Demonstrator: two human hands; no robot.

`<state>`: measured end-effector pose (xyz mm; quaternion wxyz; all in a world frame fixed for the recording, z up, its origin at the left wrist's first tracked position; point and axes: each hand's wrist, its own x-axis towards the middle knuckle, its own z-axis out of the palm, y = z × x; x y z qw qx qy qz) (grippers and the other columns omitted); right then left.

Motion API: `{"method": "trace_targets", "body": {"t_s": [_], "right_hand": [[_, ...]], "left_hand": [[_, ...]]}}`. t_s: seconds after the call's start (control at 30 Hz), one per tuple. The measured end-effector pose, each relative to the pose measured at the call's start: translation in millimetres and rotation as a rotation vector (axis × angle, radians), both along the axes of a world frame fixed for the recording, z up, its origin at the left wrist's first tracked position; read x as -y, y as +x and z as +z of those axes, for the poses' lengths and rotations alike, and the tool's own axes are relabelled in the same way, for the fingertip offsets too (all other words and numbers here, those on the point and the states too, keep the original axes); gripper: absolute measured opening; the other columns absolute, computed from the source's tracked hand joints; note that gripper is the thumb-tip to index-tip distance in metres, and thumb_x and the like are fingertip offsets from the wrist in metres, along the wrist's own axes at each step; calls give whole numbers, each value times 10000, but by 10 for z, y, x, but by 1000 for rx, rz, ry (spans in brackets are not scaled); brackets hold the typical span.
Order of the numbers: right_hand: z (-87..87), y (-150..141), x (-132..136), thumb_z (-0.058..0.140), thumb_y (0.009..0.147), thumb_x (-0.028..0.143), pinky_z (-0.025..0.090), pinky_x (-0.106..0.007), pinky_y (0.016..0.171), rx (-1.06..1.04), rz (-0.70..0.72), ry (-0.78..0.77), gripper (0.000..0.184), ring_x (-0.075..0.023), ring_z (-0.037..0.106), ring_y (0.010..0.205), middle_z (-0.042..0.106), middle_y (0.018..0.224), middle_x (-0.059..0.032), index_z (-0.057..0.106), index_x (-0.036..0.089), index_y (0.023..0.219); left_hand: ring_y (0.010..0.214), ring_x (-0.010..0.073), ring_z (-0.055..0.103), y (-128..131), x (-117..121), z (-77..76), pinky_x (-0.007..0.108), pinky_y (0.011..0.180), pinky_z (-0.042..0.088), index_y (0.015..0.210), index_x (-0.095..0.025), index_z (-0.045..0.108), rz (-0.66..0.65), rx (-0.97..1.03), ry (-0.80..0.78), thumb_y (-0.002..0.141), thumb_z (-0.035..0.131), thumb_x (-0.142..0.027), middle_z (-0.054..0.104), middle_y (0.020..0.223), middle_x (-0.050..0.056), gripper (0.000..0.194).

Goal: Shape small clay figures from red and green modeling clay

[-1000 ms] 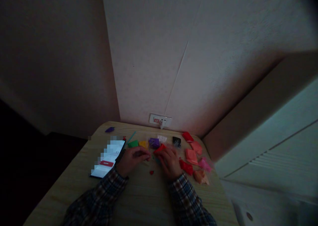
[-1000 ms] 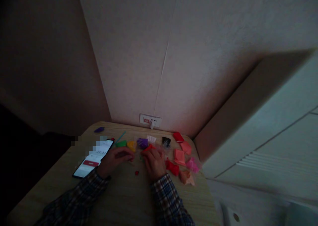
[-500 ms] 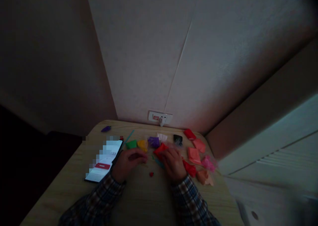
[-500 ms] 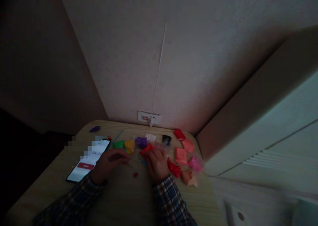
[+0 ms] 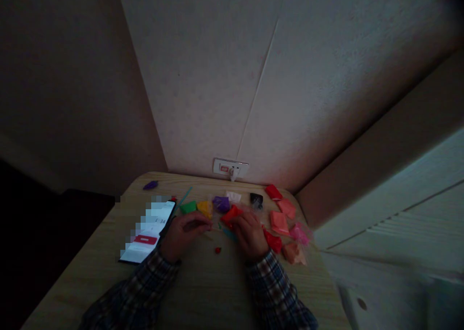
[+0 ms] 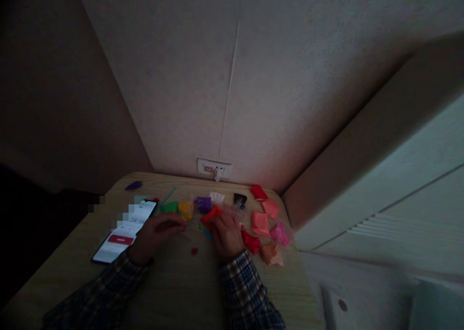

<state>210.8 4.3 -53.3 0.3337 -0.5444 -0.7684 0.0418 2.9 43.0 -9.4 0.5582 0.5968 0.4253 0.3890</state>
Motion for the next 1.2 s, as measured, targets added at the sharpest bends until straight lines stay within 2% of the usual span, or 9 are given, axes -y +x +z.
{"method": "trace_targets", "body": {"t_s": [0.3, 0.5, 0.7, 0.9, 1.03, 1.1, 1.2], "right_hand": [[-25, 40, -13, 416, 872, 168, 445, -387, 834, -2, 27, 3, 216, -218, 578, 886, 634, 886, -71, 624, 203, 918], [-35, 49, -18, 411, 869, 162, 460, -384, 816, -4, 38, 10, 226, -215, 574, 866, 630, 872, -78, 628, 195, 921], [7, 17, 14, 405, 872, 161, 429, -405, 876, -13, 46, -11, 239, -221, 564, 896, 623, 876, -87, 639, 173, 920], [16, 0, 20, 407, 877, 185, 449, -385, 836, -54, 54, 0, 248, -218, 577, 893, 633, 898, -76, 642, 203, 955], [-9, 5, 8, 416, 868, 179, 469, -382, 789, -68, 58, 29, 234, -214, 588, 834, 635, 844, -80, 647, 183, 902], [-9, -1, 10, 424, 862, 175, 474, -386, 782, -72, 62, 50, 225, -213, 591, 821, 639, 825, -78, 648, 176, 878], [95, -25, 29, 410, 871, 163, 491, -369, 741, -99, 50, 88, 224, -204, 600, 804, 636, 806, -69, 634, 171, 876]], "left_hand": [[627, 140, 608, 19, 23, 44, 245, 641, 515, 632, -167, 638, 51, 59, -91, 597, 720, -213, 649, 623, -9, 101], [653, 148, 633, 41, 44, 72, 256, 665, 512, 675, -164, 662, -26, 112, -120, 648, 688, -197, 686, 645, 5, 50], [642, 147, 666, 39, 109, 110, 240, 611, 521, 723, -154, 651, -65, 282, -245, 684, 693, -195, 722, 665, 8, 71], [590, 137, 670, 37, 156, 173, 204, 555, 513, 700, -143, 645, 4, 452, -289, 643, 765, -262, 721, 608, 11, 178], [582, 129, 671, 32, 192, 321, 183, 548, 512, 670, -146, 665, 13, 595, -438, 534, 835, -276, 715, 596, 2, 253], [609, 118, 672, 56, 225, 449, 169, 571, 512, 671, -153, 677, 2, 629, -475, 537, 836, -246, 718, 620, -7, 227], [622, 112, 667, 123, 270, 679, 173, 594, 511, 680, -157, 689, -111, 639, -473, 583, 812, -244, 720, 645, -5, 179]]}}
